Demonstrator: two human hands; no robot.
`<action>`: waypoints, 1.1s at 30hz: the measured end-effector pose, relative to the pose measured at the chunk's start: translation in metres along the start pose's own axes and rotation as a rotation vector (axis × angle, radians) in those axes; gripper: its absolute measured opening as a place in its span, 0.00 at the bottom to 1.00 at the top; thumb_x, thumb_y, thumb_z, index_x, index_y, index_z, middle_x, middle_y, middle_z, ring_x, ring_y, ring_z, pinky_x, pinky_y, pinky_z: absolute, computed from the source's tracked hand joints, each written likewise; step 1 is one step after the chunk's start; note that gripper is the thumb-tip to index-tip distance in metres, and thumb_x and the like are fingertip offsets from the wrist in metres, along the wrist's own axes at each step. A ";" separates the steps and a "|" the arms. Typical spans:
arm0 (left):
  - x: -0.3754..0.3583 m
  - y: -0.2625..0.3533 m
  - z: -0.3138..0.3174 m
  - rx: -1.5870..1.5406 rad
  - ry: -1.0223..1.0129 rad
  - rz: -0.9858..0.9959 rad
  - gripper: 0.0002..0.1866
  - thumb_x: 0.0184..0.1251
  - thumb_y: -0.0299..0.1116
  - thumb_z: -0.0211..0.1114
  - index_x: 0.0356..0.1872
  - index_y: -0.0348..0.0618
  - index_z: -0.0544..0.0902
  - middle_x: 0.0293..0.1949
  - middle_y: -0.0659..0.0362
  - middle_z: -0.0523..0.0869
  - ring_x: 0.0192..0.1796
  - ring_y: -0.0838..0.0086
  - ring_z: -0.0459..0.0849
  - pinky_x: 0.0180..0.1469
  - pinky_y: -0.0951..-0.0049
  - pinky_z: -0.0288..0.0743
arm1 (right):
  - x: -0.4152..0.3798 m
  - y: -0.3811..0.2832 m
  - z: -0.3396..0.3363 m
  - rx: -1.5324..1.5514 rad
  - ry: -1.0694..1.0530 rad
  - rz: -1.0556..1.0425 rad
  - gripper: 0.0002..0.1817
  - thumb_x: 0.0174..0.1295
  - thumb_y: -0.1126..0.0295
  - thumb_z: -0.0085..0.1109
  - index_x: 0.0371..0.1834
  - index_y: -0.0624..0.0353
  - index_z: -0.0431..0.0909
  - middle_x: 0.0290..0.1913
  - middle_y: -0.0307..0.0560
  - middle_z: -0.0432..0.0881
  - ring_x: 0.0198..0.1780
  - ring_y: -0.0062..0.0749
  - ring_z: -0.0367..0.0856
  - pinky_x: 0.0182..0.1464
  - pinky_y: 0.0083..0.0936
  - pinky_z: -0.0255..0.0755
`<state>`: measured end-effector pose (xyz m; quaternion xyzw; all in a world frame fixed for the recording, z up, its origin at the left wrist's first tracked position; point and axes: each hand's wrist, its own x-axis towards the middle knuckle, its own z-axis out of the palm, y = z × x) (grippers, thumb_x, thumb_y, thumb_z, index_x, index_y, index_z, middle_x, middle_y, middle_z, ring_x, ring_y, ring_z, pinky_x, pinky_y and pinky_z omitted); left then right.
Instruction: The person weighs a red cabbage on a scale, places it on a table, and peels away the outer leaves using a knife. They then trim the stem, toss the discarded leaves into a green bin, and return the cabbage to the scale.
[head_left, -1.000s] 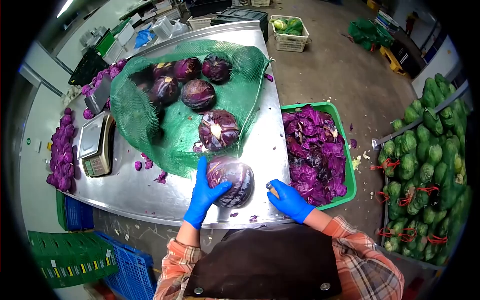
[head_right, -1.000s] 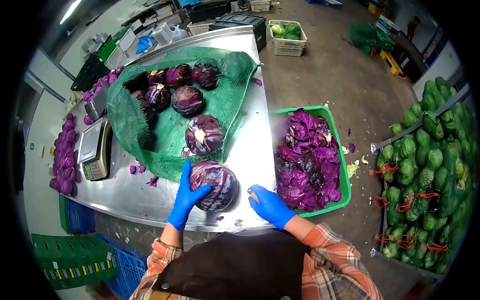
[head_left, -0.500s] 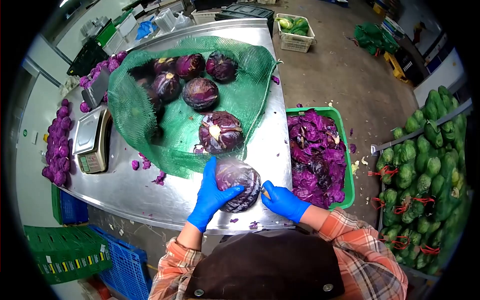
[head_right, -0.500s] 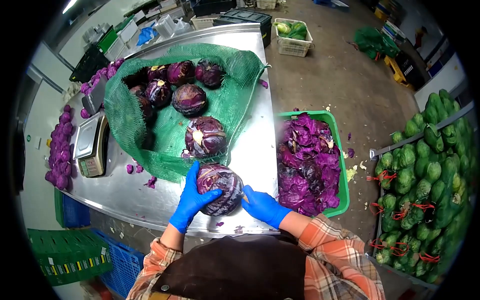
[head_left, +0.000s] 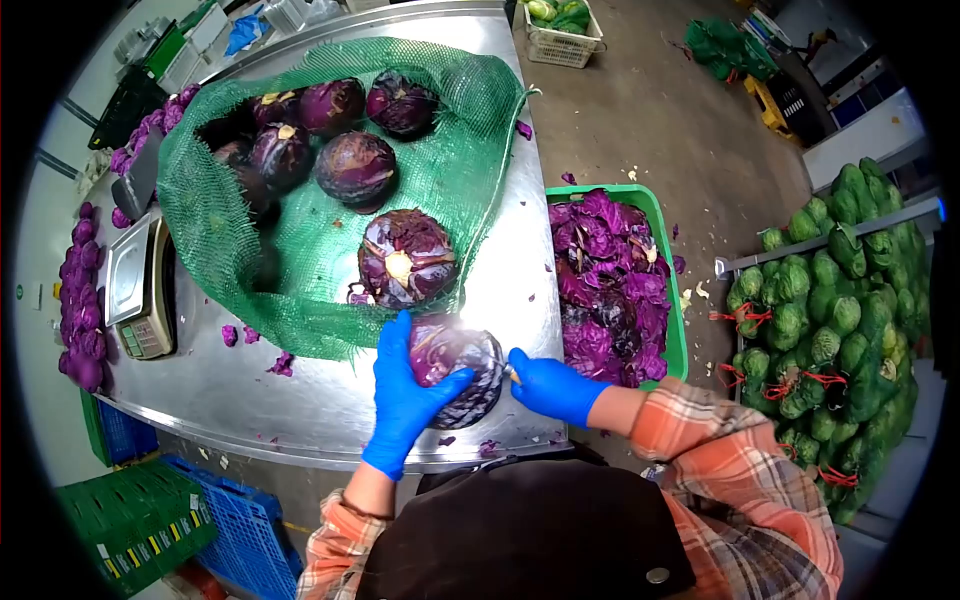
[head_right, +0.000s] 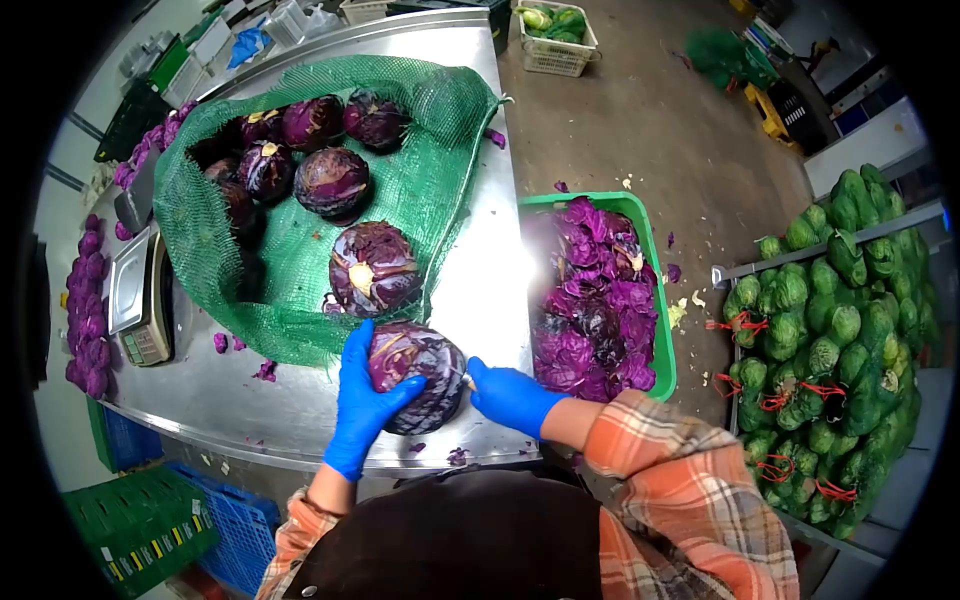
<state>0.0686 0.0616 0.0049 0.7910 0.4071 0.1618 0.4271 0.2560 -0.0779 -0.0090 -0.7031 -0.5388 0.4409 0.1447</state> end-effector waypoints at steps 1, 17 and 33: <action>0.002 -0.004 -0.004 -0.071 -0.023 0.002 0.57 0.41 0.50 0.81 0.70 0.34 0.59 0.65 0.40 0.66 0.65 0.50 0.69 0.67 0.56 0.64 | 0.001 -0.001 0.006 -0.012 0.017 0.014 0.15 0.61 0.69 0.50 0.46 0.64 0.61 0.30 0.67 0.79 0.35 0.65 0.80 0.38 0.53 0.72; -0.018 0.018 0.011 0.188 0.041 -0.014 0.58 0.39 0.55 0.79 0.69 0.33 0.60 0.66 0.38 0.65 0.64 0.45 0.70 0.66 0.53 0.65 | -0.017 0.002 0.004 0.011 -0.022 0.031 0.15 0.62 0.72 0.47 0.47 0.70 0.63 0.33 0.70 0.80 0.38 0.64 0.81 0.42 0.51 0.73; -0.056 0.056 0.026 0.415 0.116 0.120 0.55 0.37 0.58 0.78 0.72 0.54 0.63 0.70 0.35 0.58 0.65 0.39 0.65 0.64 0.45 0.63 | -0.033 -0.052 -0.068 0.096 -0.466 0.089 0.15 0.65 0.63 0.48 0.30 0.65 0.73 0.19 0.46 0.73 0.18 0.30 0.75 0.20 0.31 0.76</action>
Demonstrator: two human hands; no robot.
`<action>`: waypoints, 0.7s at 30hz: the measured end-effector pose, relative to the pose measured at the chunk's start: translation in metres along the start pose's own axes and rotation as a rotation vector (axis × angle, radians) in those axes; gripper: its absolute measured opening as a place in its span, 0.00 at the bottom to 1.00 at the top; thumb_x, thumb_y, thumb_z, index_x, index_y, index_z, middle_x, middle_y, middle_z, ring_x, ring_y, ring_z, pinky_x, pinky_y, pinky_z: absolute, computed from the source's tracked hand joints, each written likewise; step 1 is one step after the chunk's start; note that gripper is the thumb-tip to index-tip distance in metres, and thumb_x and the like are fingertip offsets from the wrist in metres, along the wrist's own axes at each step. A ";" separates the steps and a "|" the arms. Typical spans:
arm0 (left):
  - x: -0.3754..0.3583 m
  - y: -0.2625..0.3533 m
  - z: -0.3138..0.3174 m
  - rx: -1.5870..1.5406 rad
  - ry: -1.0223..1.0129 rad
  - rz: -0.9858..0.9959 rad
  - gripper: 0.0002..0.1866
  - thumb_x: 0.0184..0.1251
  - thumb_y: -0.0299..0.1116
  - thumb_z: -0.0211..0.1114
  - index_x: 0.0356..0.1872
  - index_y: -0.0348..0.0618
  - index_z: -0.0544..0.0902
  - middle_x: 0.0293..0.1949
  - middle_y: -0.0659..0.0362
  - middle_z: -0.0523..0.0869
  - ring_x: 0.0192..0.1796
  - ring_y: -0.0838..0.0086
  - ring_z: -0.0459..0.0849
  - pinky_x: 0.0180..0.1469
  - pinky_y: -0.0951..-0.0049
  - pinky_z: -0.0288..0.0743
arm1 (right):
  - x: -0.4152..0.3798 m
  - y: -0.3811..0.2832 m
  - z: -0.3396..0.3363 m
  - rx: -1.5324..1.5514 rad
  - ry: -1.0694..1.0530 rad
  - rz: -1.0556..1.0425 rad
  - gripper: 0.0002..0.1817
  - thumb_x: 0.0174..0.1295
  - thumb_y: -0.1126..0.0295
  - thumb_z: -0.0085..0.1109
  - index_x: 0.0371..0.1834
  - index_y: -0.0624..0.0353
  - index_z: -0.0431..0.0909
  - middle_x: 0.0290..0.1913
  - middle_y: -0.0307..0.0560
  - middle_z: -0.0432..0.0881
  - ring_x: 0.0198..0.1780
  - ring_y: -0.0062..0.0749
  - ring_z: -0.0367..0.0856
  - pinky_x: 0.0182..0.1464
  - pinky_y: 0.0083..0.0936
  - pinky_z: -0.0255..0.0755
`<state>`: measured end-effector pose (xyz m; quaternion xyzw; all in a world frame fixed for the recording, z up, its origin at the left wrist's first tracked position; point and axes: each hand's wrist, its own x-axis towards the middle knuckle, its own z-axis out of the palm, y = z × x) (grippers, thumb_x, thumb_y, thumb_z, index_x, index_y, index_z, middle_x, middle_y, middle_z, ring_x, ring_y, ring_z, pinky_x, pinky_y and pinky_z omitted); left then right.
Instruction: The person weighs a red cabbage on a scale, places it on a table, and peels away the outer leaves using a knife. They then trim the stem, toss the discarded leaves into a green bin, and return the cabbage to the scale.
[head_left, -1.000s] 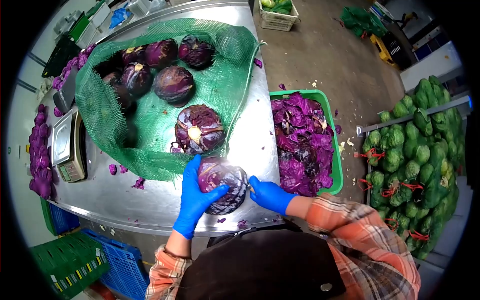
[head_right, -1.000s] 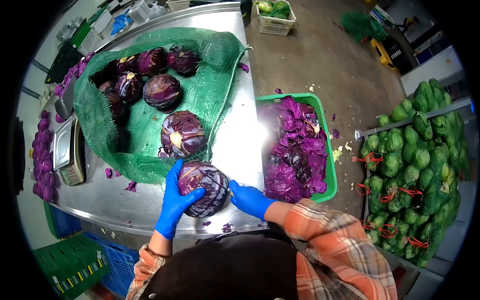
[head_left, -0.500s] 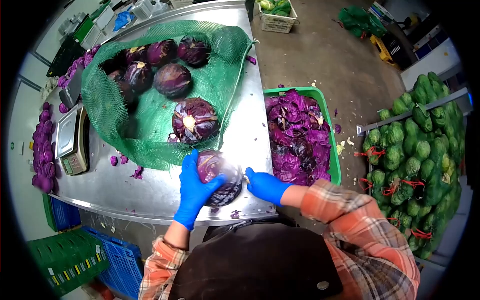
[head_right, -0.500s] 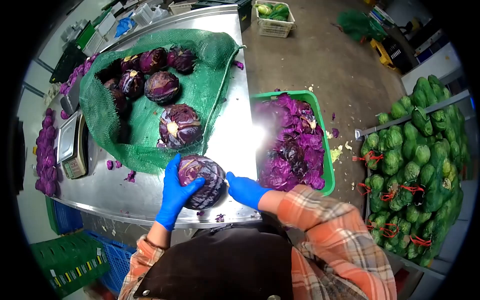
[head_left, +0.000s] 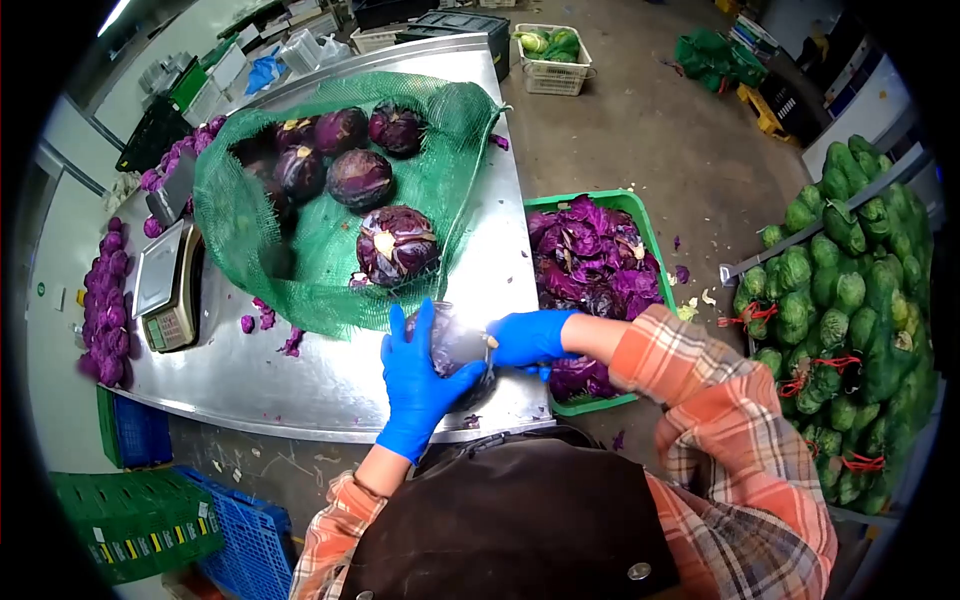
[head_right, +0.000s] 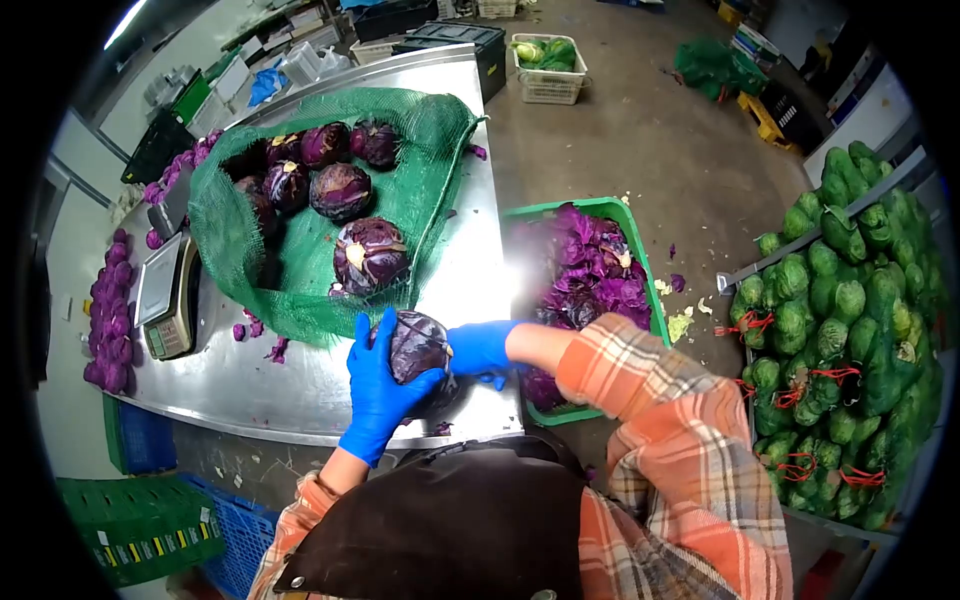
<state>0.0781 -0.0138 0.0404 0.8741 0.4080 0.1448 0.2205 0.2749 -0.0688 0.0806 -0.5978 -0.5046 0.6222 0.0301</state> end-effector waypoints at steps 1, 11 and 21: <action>-0.004 0.002 0.002 -0.011 0.004 0.005 0.54 0.37 0.57 0.78 0.71 0.54 0.64 0.70 0.36 0.58 0.64 0.39 0.66 0.64 0.45 0.62 | -0.002 0.002 0.001 -0.020 -0.013 0.008 0.15 0.64 0.62 0.48 0.26 0.64 0.72 0.18 0.46 0.72 0.18 0.29 0.74 0.20 0.31 0.76; -0.004 0.041 0.009 0.109 -0.127 0.097 0.53 0.35 0.54 0.77 0.70 0.59 0.65 0.70 0.39 0.59 0.63 0.36 0.65 0.64 0.45 0.63 | -0.028 0.024 0.014 0.044 0.049 0.096 0.14 0.66 0.64 0.46 0.44 0.66 0.67 0.27 0.54 0.78 0.20 0.35 0.78 0.21 0.33 0.75; 0.029 -0.004 0.007 -0.105 -0.184 0.108 0.50 0.36 0.51 0.79 0.68 0.52 0.70 0.65 0.42 0.67 0.65 0.47 0.66 0.65 0.53 0.65 | -0.012 0.037 0.043 -0.143 0.301 -0.055 0.18 0.64 0.70 0.44 0.51 0.75 0.62 0.34 0.66 0.81 0.31 0.47 0.85 0.30 0.35 0.82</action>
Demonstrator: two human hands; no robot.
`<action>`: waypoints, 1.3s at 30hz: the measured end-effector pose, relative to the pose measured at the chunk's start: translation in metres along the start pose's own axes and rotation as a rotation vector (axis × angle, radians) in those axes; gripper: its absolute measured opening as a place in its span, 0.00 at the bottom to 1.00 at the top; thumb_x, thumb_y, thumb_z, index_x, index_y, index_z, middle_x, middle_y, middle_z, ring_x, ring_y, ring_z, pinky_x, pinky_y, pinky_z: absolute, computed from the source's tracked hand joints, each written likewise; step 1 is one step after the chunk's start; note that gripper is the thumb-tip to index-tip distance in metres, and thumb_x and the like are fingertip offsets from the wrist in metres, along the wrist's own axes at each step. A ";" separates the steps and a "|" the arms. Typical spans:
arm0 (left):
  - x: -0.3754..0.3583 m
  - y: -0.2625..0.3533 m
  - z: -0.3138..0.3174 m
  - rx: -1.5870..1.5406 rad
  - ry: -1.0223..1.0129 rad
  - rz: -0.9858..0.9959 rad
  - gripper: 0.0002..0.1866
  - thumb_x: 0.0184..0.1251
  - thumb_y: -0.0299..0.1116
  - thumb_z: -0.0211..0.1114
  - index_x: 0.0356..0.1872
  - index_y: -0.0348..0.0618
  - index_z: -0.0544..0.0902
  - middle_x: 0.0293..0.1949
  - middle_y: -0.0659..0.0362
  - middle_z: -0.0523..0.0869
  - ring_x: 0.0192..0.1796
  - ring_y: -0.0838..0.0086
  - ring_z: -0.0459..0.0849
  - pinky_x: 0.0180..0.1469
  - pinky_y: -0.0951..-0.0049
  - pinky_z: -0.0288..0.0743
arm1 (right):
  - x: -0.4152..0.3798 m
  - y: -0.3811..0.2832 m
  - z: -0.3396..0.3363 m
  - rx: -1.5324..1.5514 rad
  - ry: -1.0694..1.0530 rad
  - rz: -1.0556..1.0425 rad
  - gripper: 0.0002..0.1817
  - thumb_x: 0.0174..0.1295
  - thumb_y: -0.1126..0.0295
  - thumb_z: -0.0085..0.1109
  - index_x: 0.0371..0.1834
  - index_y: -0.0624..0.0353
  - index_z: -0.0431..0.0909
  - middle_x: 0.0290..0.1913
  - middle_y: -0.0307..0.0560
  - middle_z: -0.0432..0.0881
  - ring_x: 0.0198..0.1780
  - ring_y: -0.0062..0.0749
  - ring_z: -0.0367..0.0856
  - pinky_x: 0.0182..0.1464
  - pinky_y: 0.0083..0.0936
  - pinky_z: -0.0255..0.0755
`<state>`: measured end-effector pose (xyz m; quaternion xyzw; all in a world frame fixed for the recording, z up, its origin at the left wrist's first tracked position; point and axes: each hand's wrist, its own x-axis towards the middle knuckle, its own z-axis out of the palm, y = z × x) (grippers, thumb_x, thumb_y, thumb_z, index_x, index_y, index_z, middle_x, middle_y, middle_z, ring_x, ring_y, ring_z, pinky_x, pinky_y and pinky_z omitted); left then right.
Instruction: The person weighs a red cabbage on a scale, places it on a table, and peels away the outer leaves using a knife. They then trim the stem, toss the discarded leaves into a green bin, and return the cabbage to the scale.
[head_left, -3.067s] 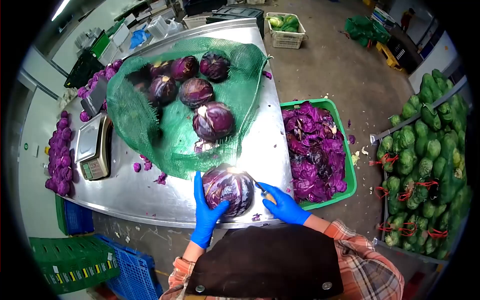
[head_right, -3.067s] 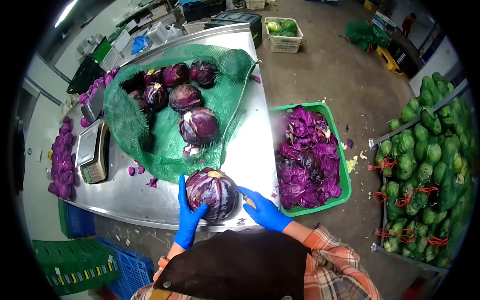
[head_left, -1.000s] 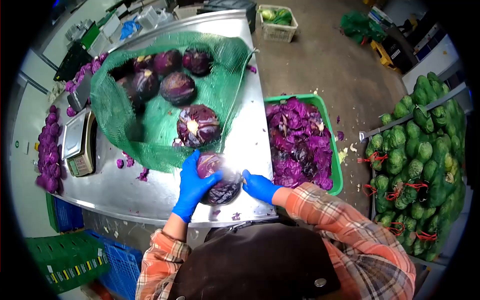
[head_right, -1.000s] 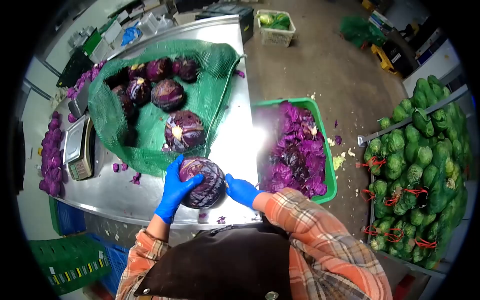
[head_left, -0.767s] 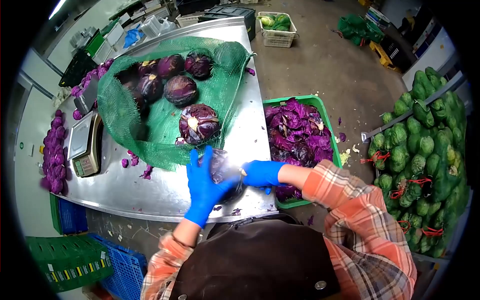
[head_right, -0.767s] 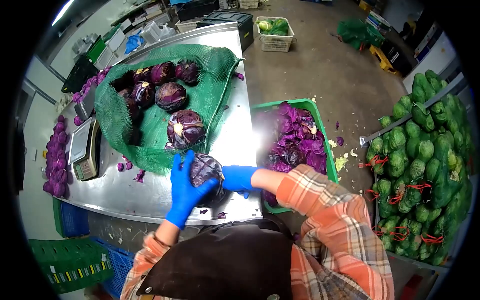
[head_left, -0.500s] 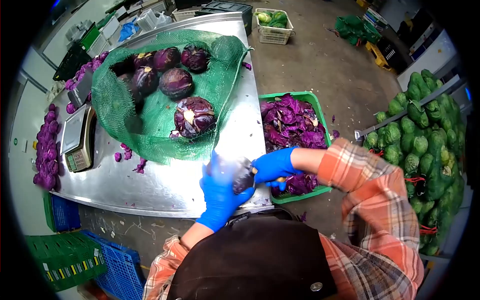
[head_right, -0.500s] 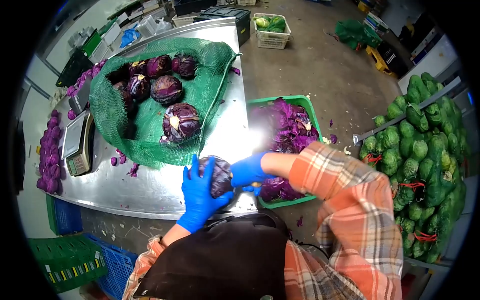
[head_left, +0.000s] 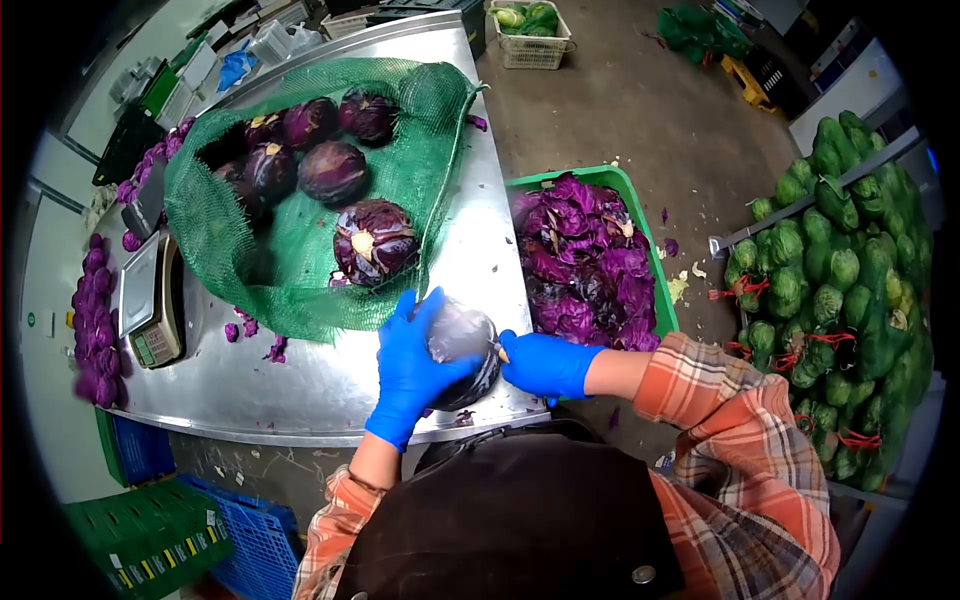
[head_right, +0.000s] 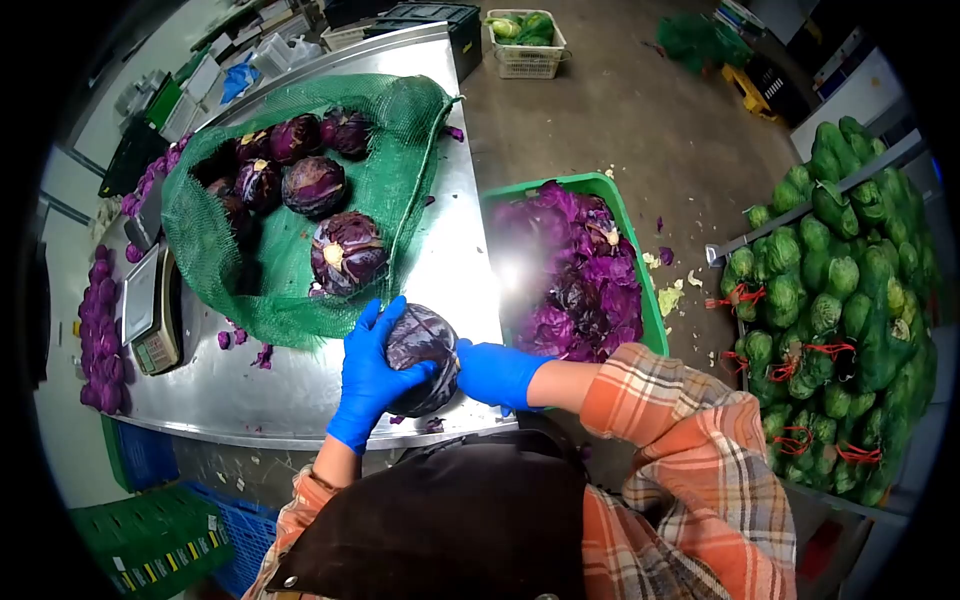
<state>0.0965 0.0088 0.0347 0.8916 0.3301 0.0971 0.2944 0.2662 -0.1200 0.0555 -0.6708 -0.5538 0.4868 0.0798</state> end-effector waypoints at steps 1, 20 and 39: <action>0.003 -0.002 -0.001 -0.030 -0.012 -0.003 0.50 0.36 0.51 0.79 0.67 0.52 0.70 0.65 0.42 0.68 0.65 0.48 0.66 0.65 0.53 0.65 | 0.002 0.003 0.007 -0.015 0.038 -0.032 0.18 0.64 0.70 0.45 0.51 0.75 0.62 0.33 0.66 0.81 0.31 0.48 0.84 0.30 0.37 0.81; 0.033 -0.036 0.000 -0.179 -0.077 0.050 0.49 0.36 0.48 0.81 0.66 0.45 0.71 0.61 0.43 0.71 0.62 0.51 0.72 0.66 0.57 0.66 | 0.085 0.087 0.106 0.107 0.438 -0.034 0.13 0.66 0.68 0.47 0.48 0.64 0.66 0.34 0.67 0.80 0.35 0.62 0.81 0.36 0.50 0.74; -0.081 -0.097 -0.043 -1.297 0.138 -0.775 0.39 0.62 0.39 0.66 0.72 0.46 0.57 0.65 0.50 0.70 0.64 0.62 0.73 0.63 0.60 0.70 | 0.071 0.043 0.087 0.145 0.366 0.033 0.17 0.69 0.56 0.46 0.49 0.58 0.66 0.32 0.67 0.81 0.36 0.65 0.80 0.38 0.54 0.72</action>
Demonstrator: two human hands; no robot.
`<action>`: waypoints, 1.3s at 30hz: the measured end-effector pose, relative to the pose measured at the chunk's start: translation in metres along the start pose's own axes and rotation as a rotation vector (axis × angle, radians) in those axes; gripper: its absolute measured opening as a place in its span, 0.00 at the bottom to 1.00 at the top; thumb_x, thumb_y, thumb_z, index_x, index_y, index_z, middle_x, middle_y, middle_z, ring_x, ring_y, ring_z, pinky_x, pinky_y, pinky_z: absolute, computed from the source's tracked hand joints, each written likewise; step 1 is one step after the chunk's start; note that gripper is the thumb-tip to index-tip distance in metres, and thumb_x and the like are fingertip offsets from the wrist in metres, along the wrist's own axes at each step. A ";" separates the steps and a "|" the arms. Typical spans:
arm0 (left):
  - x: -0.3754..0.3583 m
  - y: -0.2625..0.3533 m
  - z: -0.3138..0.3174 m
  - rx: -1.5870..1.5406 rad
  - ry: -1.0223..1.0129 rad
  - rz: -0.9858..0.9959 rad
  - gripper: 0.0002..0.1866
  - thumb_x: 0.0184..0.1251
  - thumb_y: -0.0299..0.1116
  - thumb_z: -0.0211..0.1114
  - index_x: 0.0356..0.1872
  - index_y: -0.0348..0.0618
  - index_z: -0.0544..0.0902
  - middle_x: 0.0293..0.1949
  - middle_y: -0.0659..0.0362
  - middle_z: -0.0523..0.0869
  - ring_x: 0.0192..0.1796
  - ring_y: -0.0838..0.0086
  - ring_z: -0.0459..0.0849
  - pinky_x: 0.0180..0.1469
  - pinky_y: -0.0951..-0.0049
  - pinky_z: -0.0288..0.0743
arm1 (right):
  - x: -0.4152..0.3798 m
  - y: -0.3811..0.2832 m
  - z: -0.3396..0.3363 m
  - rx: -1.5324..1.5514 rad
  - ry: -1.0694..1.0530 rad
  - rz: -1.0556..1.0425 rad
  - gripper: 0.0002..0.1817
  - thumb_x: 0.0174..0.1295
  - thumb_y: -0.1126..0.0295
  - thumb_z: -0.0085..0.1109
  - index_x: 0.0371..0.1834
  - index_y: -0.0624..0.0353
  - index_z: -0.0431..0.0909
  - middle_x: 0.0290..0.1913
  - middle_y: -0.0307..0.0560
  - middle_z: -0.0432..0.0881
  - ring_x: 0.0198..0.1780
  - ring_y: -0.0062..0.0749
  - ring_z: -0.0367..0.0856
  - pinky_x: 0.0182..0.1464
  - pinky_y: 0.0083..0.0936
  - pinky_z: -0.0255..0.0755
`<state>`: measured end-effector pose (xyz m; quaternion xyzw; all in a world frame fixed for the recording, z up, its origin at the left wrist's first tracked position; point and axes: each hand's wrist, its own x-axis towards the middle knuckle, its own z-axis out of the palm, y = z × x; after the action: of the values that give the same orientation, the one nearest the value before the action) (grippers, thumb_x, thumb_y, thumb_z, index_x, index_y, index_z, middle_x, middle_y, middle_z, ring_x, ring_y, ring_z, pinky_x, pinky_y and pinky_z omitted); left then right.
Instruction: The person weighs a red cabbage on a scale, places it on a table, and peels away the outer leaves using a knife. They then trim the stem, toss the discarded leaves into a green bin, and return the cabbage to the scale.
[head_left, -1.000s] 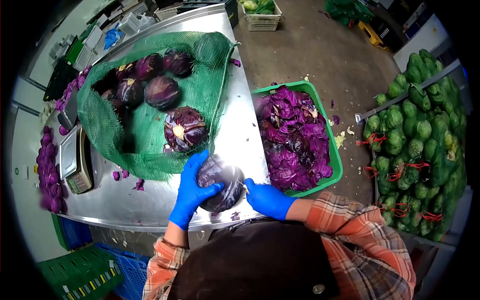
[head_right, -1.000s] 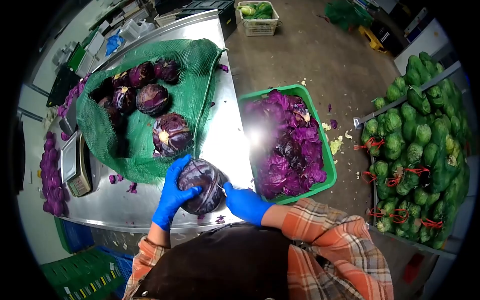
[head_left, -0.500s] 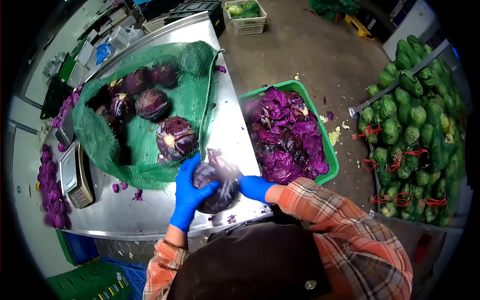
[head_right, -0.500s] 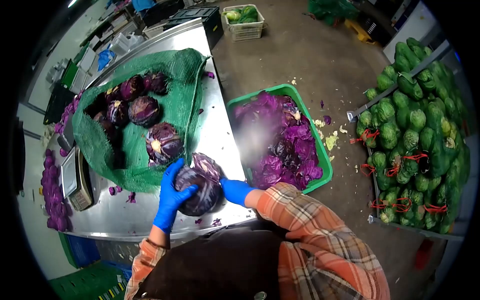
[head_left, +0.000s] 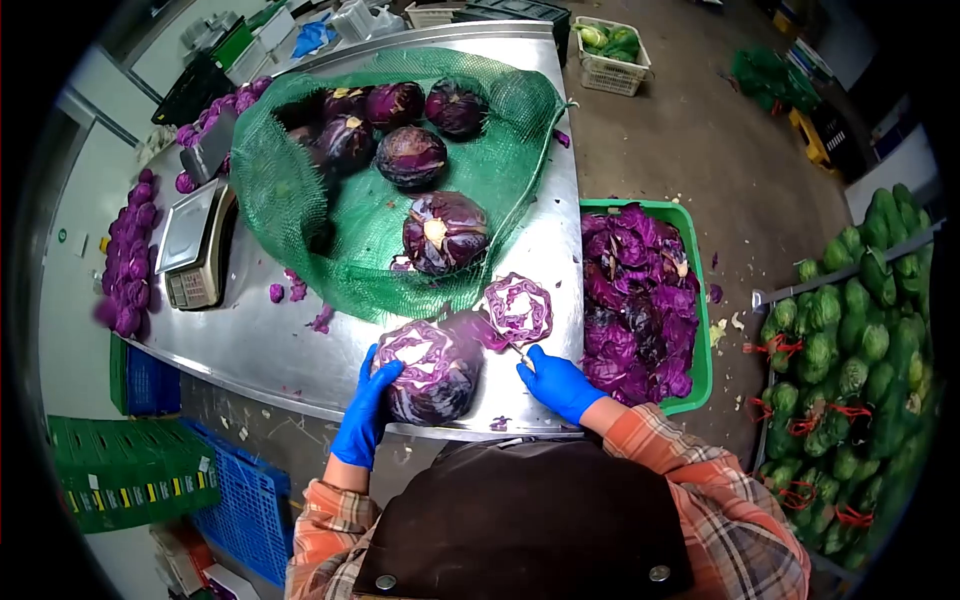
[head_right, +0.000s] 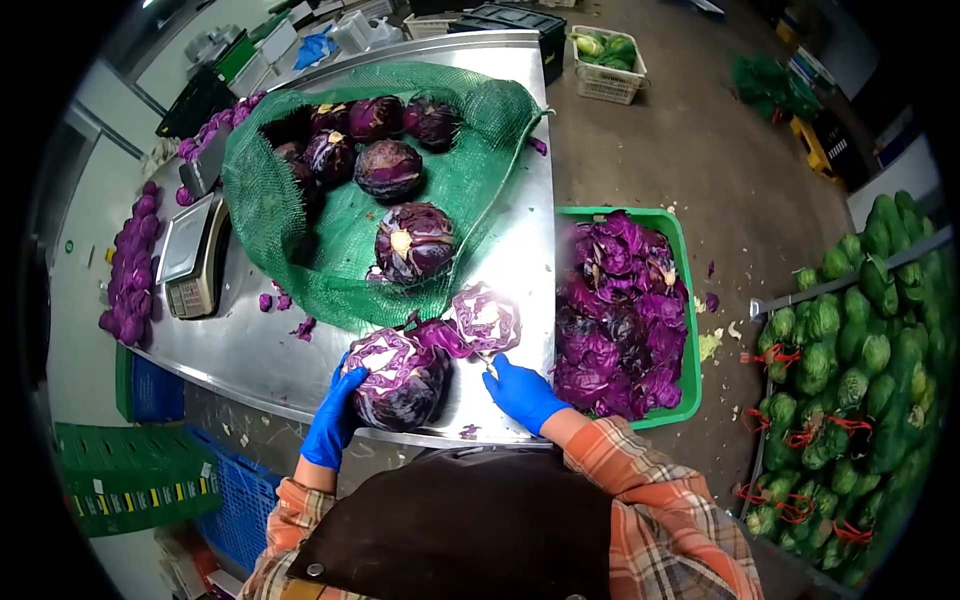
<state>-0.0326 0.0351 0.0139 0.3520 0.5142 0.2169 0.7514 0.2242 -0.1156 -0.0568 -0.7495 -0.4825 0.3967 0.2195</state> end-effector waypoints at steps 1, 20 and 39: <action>-0.001 -0.001 -0.001 -0.039 -0.018 0.015 0.39 0.62 0.38 0.66 0.73 0.46 0.57 0.65 0.50 0.70 0.64 0.61 0.72 0.63 0.60 0.70 | 0.000 0.004 -0.003 -0.024 0.012 0.032 0.17 0.69 0.56 0.45 0.49 0.58 0.66 0.32 0.67 0.81 0.36 0.64 0.80 0.38 0.54 0.72; 0.051 -0.002 0.069 0.106 -0.350 0.301 0.39 0.59 0.29 0.68 0.71 0.43 0.60 0.65 0.52 0.71 0.64 0.67 0.72 0.67 0.68 0.65 | -0.054 0.009 -0.068 -0.125 0.158 -0.414 0.11 0.64 0.63 0.56 0.46 0.54 0.76 0.38 0.51 0.79 0.36 0.50 0.81 0.34 0.39 0.75; 0.064 0.034 0.055 0.367 -0.701 0.272 0.42 0.48 0.29 0.68 0.71 0.40 0.65 0.71 0.55 0.66 0.73 0.66 0.61 0.74 0.67 0.52 | -0.024 0.045 -0.089 -0.295 -0.026 -0.489 0.09 0.62 0.62 0.55 0.40 0.54 0.75 0.37 0.50 0.78 0.37 0.50 0.79 0.35 0.39 0.74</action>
<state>0.0434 0.0849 0.0120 0.5974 0.2063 0.0860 0.7701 0.3151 -0.1522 -0.0275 -0.6297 -0.7040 0.2669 0.1911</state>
